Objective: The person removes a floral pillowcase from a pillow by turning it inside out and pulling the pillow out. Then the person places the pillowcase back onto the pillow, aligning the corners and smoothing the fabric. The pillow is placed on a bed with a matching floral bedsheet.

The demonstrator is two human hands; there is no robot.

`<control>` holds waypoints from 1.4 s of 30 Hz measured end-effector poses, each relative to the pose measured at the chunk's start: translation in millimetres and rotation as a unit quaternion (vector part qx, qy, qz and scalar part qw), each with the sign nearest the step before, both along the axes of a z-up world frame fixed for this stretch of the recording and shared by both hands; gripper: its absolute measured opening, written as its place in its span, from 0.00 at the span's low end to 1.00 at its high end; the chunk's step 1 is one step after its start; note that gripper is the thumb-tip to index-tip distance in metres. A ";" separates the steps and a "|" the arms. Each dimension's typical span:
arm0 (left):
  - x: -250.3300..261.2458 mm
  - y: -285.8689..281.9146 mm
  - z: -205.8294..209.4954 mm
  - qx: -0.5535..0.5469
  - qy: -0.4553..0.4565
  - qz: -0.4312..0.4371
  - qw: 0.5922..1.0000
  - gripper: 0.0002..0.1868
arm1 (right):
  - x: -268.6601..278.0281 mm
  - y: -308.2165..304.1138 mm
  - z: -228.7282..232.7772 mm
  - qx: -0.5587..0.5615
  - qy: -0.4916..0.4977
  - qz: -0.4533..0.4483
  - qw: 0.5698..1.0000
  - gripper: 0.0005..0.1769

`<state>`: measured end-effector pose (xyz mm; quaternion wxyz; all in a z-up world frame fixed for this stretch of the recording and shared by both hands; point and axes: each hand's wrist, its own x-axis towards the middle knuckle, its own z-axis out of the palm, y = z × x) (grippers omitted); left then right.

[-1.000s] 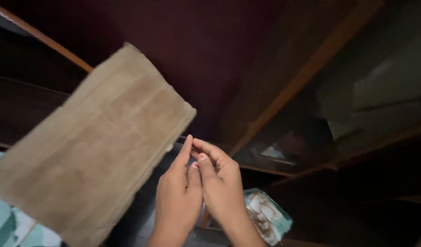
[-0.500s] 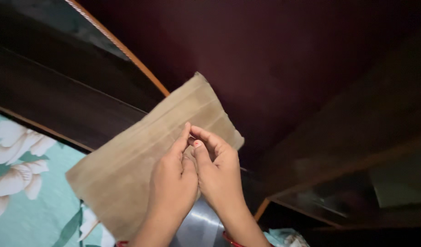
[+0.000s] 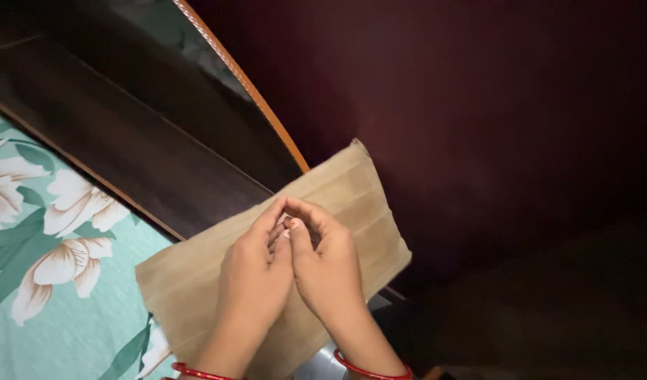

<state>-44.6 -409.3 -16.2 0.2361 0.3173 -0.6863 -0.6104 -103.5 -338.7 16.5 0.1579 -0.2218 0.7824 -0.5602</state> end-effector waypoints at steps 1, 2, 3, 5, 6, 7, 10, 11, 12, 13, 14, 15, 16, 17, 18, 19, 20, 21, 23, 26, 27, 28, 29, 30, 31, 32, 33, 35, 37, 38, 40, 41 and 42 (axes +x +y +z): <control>-4.7 -6.3 -2.9 -0.006 -0.002 0.010 1.000 0.26 | -6.4 -6.0 -2.7 0.000 0.013 0.013 1.000 0.18; -10.0 -11.7 -6.5 -0.012 -0.004 0.022 1.000 0.26 | -13.7 -11.4 -6.1 -0.002 0.025 0.029 0.999 0.17; -15.7 -17.1 -10.3 -0.017 -0.018 0.033 0.999 0.26 | -21.9 -17.0 -9.5 0.005 0.033 0.045 0.998 0.17; -28.1 -28.2 -17.4 -0.027 -0.045 0.052 0.997 0.25 | -38.4 -29.1 -15.0 0.018 0.049 0.074 0.996 0.17; -35.7 -32.7 -20.9 -0.023 -0.061 0.057 0.996 0.24 | -47.6 -34.5 -17.6 0.042 0.048 0.079 0.995 0.18; -43.9 -37.9 -24.6 -0.020 -0.078 0.062 0.995 0.24 | -57.5 -40.8 -20.2 0.067 0.046 0.083 0.993 0.18; -69.3 -55.3 -37.2 -0.035 -0.106 0.073 0.991 0.26 | -86.0 -59.5 -30.6 0.108 0.082 0.108 0.985 0.19; -77.1 -60.4 -42.3 -0.044 -0.113 0.076 0.990 0.27 | -94.8 -64.0 -35.7 0.117 0.100 0.118 0.981 0.19; -82.7 -65.0 -47.5 -0.066 -0.109 0.081 0.988 0.26 | -102.8 -68.5 -41.1 0.143 0.095 0.129 0.977 0.19; -87.3 -69.1 -52.9 -0.088 -0.106 0.086 0.987 0.26 | -110.8 -72.8 -47.6 0.169 0.091 0.140 0.971 0.19; -92.7 -72.3 -58.9 -0.111 -0.103 0.093 0.984 0.25 | -119.5 -76.5 -55.3 0.193 0.088 0.152 0.965 0.20; -96.9 -74.4 -65.1 -0.082 -0.146 0.084 0.982 0.26 | -127.5 -80.1 -64.3 0.188 0.125 0.176 0.958 0.20; -99.2 -76.0 -71.9 -0.051 -0.188 0.073 0.978 0.26 | -134.5 -84.2 -74.5 0.183 0.161 0.197 0.950 0.21; -101.4 -77.5 -78.9 -0.020 -0.230 0.062 0.971 0.26 | -141.7 -88.2 -85.2 0.177 0.197 0.219 0.939 0.22; -102.7 -77.8 -85.7 -0.021 -0.237 0.064 0.969 0.26 | -147.8 -91.1 -96.1 0.185 0.216 0.244 0.927 0.23; -104.6 -77.9 -92.4 -0.022 -0.244 0.066 0.967 0.26 | -154.5 -94.2 -106.8 0.192 0.235 0.269 0.914 0.24; -107.1 -78.5 -98.9 -0.025 -0.251 0.068 0.965 0.26 | -160.8 -97.3 -117.4 0.197 0.254 0.292 0.901 0.26; -109.6 -78.3 -105.2 -0.027 -0.265 0.061 0.962 0.27 | -166.0 -99.4 -127.3 0.205 0.270 0.321 0.884 0.27; -113.4 -80.7 -117.7 -0.031 -0.291 0.045 0.955 0.28 | -175.5 -106.2 -144.9 0.217 0.305 0.376 0.847 0.30; -114.4 -82.3 -135.7 -0.045 -0.282 0.027 0.958 0.32 | -186.2 -111.3 -166.2 0.280 0.320 0.434 0.795 0.32; -115.0 -82.7 -141.7 -0.056 -0.292 0.022 0.955 0.32 | -188.2 -111.4 -172.2 0.300 0.314 0.437 0.788 0.31; -115.6 -82.1 -147.1 -0.065 -0.301 0.015 0.951 0.31 | -189.9 -110.8 -177.3 0.323 0.307 0.439 0.780 0.29; -116.0 -80.2 -151.5 -0.074 -0.310 0.008 0.948 0.31 | -190.3 -109.2 -181.3 0.345 0.300 0.441 0.772 0.28; -118.5 -80.6 -154.8 -0.067 -0.325 -0.001 0.944 0.30 | -192.2 -110.6 -184.2 0.364 0.295 0.450 0.760 0.27; -121.2 -81.2 -157.2 -0.059 -0.339 -0.010 0.939 0.30 | -193.9 -112.9 -186.2 0.383 0.291 0.459 0.747 0.26; -124.6 -82.9 -159.0 -0.053 -0.352 -0.020 0.934 0.29 | -195.9 -115.7 -187.1 0.401 0.288 0.466 0.734 0.25; -127.7 -84.8 -160.2 -0.054 -0.361 -0.025 0.931 0.29 | -197.9 -118.8 -187.4 0.392 0.302 0.463 0.736 0.25; -131.5 -85.7 -161.6 -0.056 -0.379 -0.039 0.923 0.29 | -198.0 -118.9 -187.4 0.375 0.326 0.457 0.738 0.26; -133.9 -88.2 -161.9 -0.075 -0.387 -0.056 0.917 0.35 | -199.3 -118.6 -185.9 0.453 0.270 0.481 0.701 0.24; -135.6 -88.8 -161.5 -0.087 -0.389 -0.064 0.915 0.38 | -199.6 -117.7 -184.5 0.490 0.242 0.490 0.679 0.23; -138.1 -89.7 -159.9 -0.044 -0.446 -0.122 0.885 0.37 | -200.4 -116.9 -181.5 0.520 0.211 0.499 0.660 0.22; -139.0 -91.1 -159.1 -0.025 -0.474 -0.151 0.867 0.36 | -200.2 -116.6 -180.1 0.534 0.196 0.503 0.651 0.21; -137.8 -92.0 -158.6 -0.027 -0.485 -0.177 0.856 0.38 | -199.5 -116.9 -179.2 0.537 0.204 0.507 0.642 0.19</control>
